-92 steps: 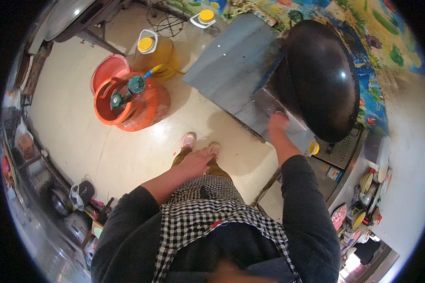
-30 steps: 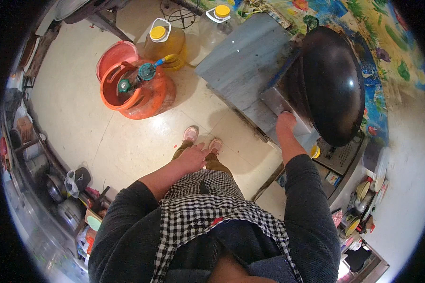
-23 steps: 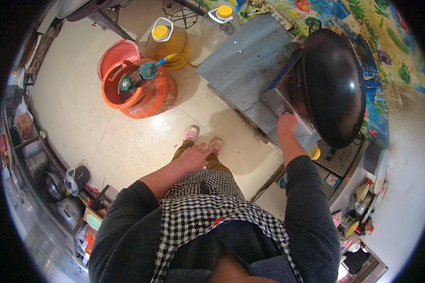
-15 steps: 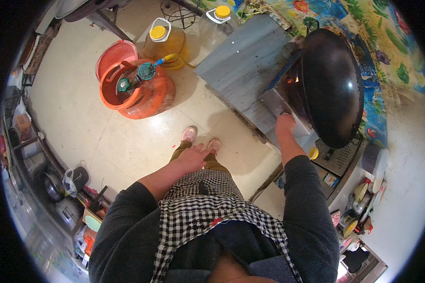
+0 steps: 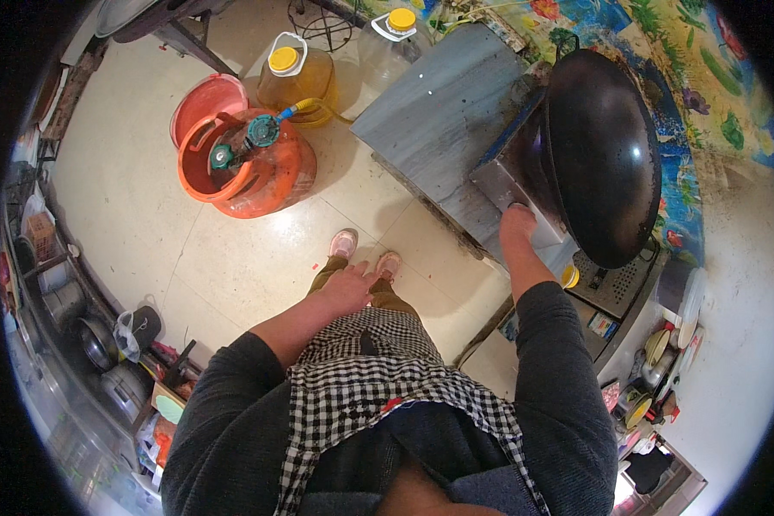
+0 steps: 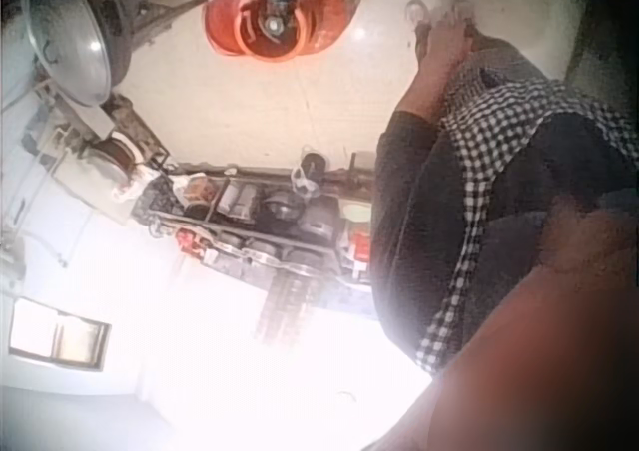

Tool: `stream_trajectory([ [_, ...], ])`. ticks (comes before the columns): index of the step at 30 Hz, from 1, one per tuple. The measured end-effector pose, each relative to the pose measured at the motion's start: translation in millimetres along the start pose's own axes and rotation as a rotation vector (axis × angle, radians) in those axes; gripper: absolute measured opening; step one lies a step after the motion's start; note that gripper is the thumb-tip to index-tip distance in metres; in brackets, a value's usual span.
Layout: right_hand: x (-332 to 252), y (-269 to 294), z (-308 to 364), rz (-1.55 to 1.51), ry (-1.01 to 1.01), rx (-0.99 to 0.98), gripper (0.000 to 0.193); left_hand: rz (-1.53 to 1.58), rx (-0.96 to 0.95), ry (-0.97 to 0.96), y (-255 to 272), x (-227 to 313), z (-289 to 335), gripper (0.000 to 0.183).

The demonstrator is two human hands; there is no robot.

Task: The person transfers a dark granular substance from a large container into a smaller bowl, places the bowl on the counter, washes hands at the sink, and then positions a wok on a gas stove. The person adjusts the gas regulator and ignites the burner.

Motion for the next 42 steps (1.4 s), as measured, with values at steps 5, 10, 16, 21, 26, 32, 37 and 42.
stream_trajectory([
  [5,-2,7,4,0.019,0.009,-0.016,0.023,0.005,-0.019,0.010,0,-2,-1,0.046],
  [10,-3,14,7,0.057,0.040,-0.008,0.021,0.007,-0.007,0.008,-1,-5,-1,0.046],
  [16,-4,21,11,0.039,0.047,-0.004,0.020,0.012,0.008,-0.002,3,-5,1,0.046],
  [21,-6,19,10,0.077,0.096,-0.049,0.020,0.029,0.001,0.015,7,-6,4,0.046],
  [26,-4,13,6,0.035,0.059,-0.051,0.021,0.031,0.016,0.012,6,-6,5,0.044],
  [32,-1,7,2,-0.018,0.008,-0.062,0.022,0.034,0.041,-0.011,2,-8,6,0.045],
  [37,-1,10,4,0.008,0.017,-0.056,0.022,0.020,0.047,-0.013,-2,-8,5,0.045],
  [42,-3,19,9,0.102,0.067,0.052,0.022,0.003,0.049,-0.003,-3,-8,5,0.044],
])
Point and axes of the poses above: each hand's wrist, its own z-axis away from the middle knuckle, its own y-axis out of the back of the hand, x = y × z, the point moved 6 cm from there along -z, towards the middle knuckle, and after that the axes turned 3 degrees about x, right-handed, at the moved point
